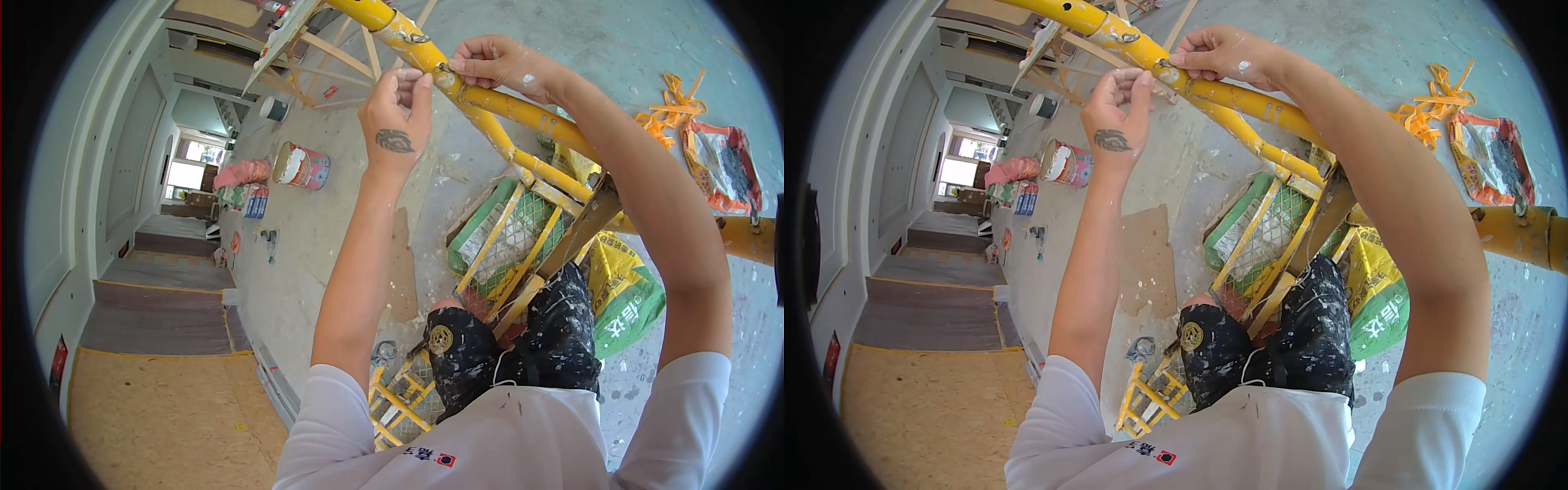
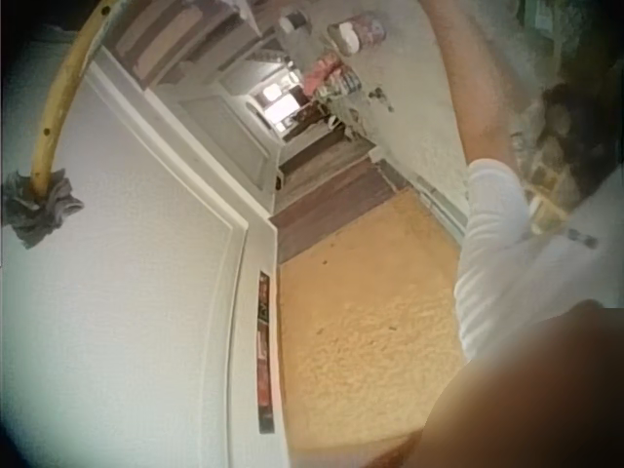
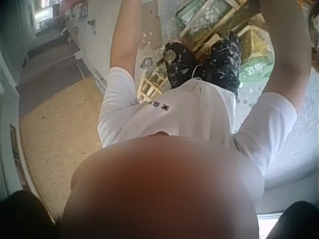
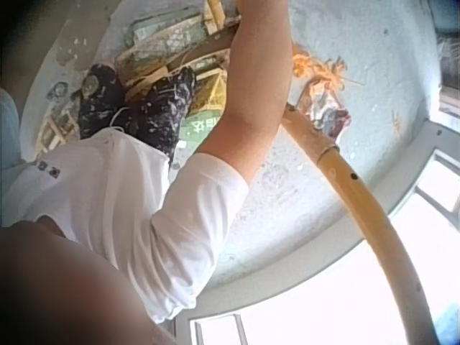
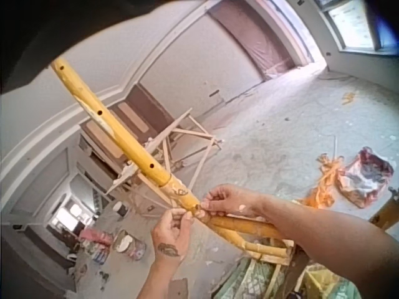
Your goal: Assembling a yellow metal scaffolding structure by connecting frame sections and inserting locking pins.
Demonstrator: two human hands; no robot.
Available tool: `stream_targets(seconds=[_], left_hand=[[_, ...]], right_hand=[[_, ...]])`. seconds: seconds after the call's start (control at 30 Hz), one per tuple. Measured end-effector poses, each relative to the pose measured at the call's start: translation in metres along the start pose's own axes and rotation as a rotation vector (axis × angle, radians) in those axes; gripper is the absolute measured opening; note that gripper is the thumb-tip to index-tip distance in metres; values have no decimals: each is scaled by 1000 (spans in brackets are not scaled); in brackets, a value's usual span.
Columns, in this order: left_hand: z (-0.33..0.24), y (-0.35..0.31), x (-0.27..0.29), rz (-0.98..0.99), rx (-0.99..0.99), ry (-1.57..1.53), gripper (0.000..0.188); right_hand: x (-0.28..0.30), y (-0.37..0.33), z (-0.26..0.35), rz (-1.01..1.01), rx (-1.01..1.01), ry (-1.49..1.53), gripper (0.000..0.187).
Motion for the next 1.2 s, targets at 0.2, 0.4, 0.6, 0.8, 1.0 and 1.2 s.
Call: stream_targets(seconds=[0.2, 0.4, 0.6, 0.8, 1.0, 1.2], left_hand=[[-3, -1, -6, 96, 195, -101, 19], [-11, -5, -12, 129, 108, 108, 22], [-11, 0, -17, 80, 105, 59, 19], [-16, 8, -13, 81, 90, 50, 17], [-18, 9, -8, 82, 167, -13, 19], [-18, 14, -7, 49, 261, -61, 23]], right_hand=[[3, -7, 2, 10, 80, -204, 23], [-17, -22, 34, -97, 240, -678, 19], [-1, -12, 29, -354, 326, -432, 19], [4, 1, 23, -258, 354, -455, 17], [2, 0, 25, -115, 280, -372, 23], [5, -1, 17, -53, 257, -350, 24]])
Point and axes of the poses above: each hand's wrist, its own y-axis towards the middle knuckle, its own x-axis out of the back of the hand, z = x × y, the point moved 5 cm from there along y, towards the middle knuckle, and after that the axes turned 8 degrees about -x, right-handed, at the moved point
